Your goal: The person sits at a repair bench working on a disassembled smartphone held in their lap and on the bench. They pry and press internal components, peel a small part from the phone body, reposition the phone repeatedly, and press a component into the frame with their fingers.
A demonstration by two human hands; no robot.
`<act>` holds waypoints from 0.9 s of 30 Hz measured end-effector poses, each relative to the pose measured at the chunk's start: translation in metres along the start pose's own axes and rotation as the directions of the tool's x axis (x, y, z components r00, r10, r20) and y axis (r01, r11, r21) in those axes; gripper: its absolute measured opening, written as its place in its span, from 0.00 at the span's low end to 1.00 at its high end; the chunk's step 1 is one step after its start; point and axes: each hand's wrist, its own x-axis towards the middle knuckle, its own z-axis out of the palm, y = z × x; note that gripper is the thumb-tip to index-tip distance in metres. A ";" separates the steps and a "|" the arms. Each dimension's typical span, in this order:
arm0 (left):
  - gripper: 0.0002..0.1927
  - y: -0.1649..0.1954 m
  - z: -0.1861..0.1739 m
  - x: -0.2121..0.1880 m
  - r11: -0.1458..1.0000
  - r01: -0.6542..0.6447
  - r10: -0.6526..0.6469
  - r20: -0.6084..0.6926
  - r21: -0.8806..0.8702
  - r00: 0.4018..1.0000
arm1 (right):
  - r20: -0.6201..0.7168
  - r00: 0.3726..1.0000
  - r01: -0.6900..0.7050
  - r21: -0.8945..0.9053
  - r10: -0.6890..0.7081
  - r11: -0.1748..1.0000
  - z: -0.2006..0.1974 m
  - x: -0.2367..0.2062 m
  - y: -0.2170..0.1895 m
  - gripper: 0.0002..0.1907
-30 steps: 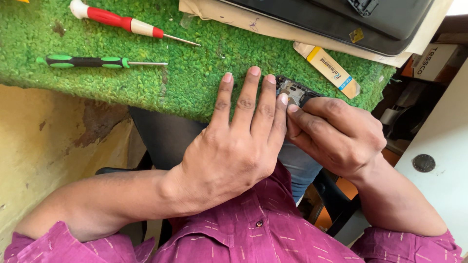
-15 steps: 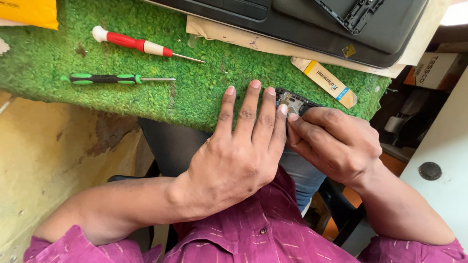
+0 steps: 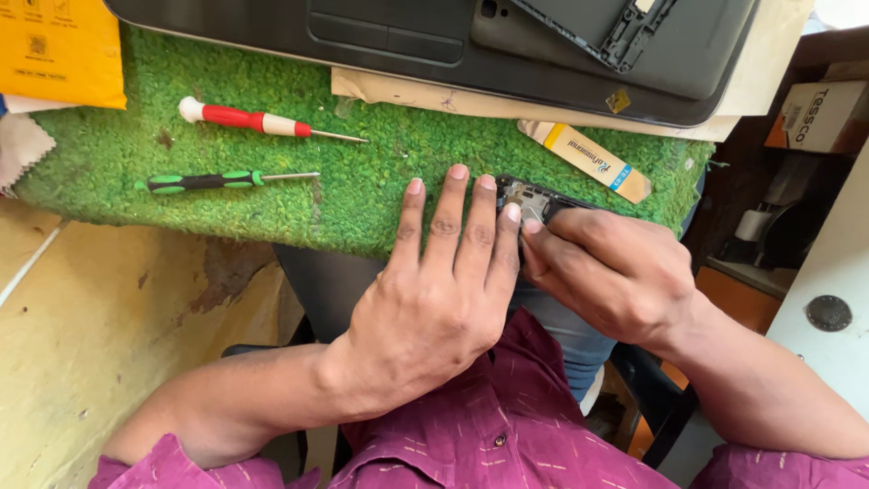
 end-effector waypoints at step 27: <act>0.26 0.011 0.002 0.003 0.990 0.089 -0.088 0.016 -0.110 0.996 | 0.052 0.997 -0.054 0.047 0.051 0.997 -0.006 -0.003 0.005 0.07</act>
